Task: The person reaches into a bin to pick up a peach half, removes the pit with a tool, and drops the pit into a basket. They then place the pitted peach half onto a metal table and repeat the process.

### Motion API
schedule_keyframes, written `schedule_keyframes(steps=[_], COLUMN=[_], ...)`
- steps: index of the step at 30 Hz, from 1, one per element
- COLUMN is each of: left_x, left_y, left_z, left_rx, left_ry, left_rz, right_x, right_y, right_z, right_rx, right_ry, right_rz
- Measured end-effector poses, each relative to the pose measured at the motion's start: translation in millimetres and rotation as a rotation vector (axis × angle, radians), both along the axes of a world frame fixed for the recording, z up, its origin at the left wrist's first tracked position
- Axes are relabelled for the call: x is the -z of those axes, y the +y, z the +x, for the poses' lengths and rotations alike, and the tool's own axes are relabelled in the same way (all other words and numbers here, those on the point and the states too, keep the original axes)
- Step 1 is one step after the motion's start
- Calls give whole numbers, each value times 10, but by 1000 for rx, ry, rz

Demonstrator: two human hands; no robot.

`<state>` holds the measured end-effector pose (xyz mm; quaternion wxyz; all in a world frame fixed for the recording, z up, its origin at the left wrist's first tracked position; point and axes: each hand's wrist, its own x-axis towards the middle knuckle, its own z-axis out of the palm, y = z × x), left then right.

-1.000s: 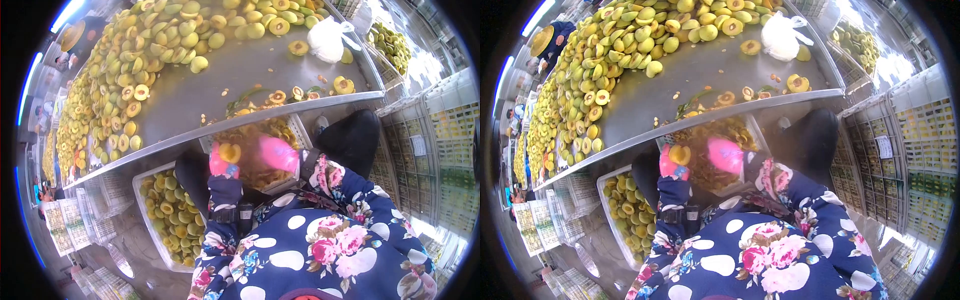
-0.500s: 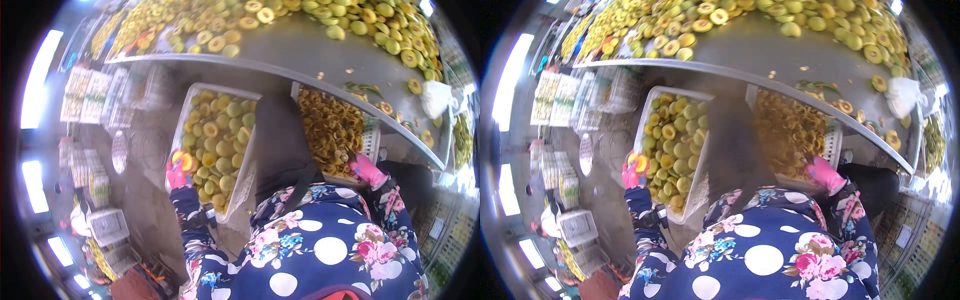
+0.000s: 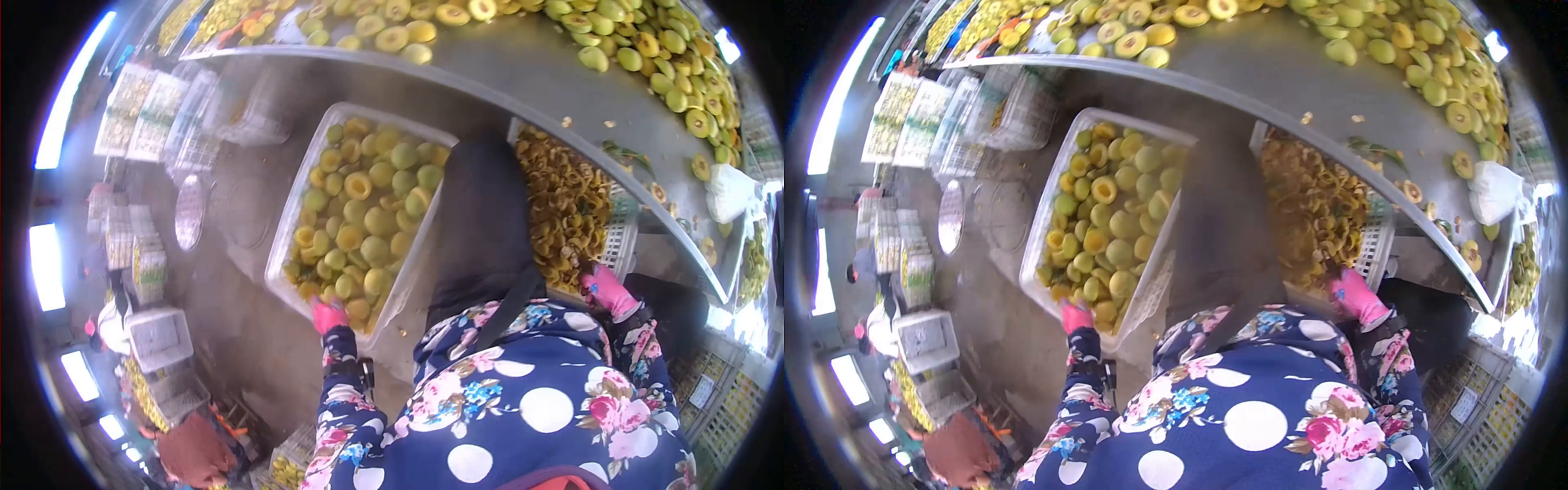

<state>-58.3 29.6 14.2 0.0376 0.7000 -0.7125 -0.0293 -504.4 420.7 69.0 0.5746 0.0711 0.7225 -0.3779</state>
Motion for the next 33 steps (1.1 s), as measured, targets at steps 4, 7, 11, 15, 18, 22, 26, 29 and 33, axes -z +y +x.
schedule_keyframes(steps=[4, 7, 11, 15, 18, 22, 26, 29, 33], left_x=[69, 36, -770, -1887, -2670, -2196, -1569, -1634, -1716], left_y=[85, -467, -1039, -1092, -443, 51, 632, 893, 734], left_z=[-35, 270, -688, -2492, -4421, -5977, -6908, -6946, -6587], left_rx=[25, 231, 498, 1044, 1180, 1432, 1455, 1392, 1016], left_ry=[-144, -7, -394, 485, 787, 848, 263, 252, 955], left_rz=[212, 671, 510, 201, 657, 701, 30, 162, 1298], right_x=[-160, 11, -154, -369, -546, -696, -692, -715, -958], right_y=[5, 65, -5, -55, -90, 32, 172, 193, 123], right_z=[8, 4, 43, 88, 214, 330, 243, 184, 169], right_rx=[-78, -97, -13, -4, 91, -155, 251, 190, 142], right_ry=[39, 107, 139, 152, -15, 522, 149, 150, 168], right_rz=[-124, -29, -192, -210, -293, -271, -359, -362, -375])
